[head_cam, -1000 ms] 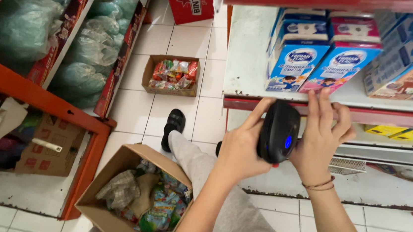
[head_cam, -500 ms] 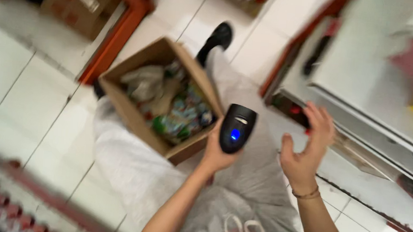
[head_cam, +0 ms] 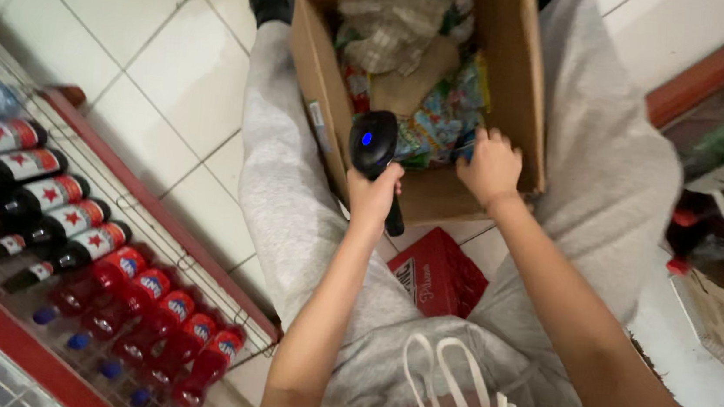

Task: The person sits on the floor and uses a handheld barcode scanner to scan various packaged food items from a cardboard box, then places them onto nearby store shelves. The person handles milk cartons, pudding packs, and other snacks one by one.

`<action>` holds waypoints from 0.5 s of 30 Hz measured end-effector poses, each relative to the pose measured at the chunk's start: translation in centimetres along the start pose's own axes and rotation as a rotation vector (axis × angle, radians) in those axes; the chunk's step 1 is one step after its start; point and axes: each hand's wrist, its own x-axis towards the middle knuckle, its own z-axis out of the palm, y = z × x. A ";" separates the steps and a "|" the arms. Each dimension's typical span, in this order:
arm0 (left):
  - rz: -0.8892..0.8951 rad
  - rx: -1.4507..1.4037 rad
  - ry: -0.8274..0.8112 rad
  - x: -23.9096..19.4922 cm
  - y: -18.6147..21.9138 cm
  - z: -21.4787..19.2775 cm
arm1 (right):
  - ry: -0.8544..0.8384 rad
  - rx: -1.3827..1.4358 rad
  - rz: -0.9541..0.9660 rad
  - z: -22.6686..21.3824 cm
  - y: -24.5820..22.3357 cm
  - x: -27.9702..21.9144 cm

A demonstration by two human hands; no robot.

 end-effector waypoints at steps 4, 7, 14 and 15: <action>-0.070 0.051 0.014 2.1 0.5 0.2 | -0.306 -0.082 0.106 9.6 2.5 5.9; -0.142 0.025 0.009 2.4 -0.2 1.1 | -0.446 -0.134 0.150 14.5 4.5 7.0; -0.111 0.126 -0.106 2.4 -2.3 2.9 | -0.520 -0.365 0.054 19.0 7.4 6.5; -0.131 0.131 -0.101 2.3 -2.5 3.0 | -0.505 -0.389 0.028 19.2 7.5 6.4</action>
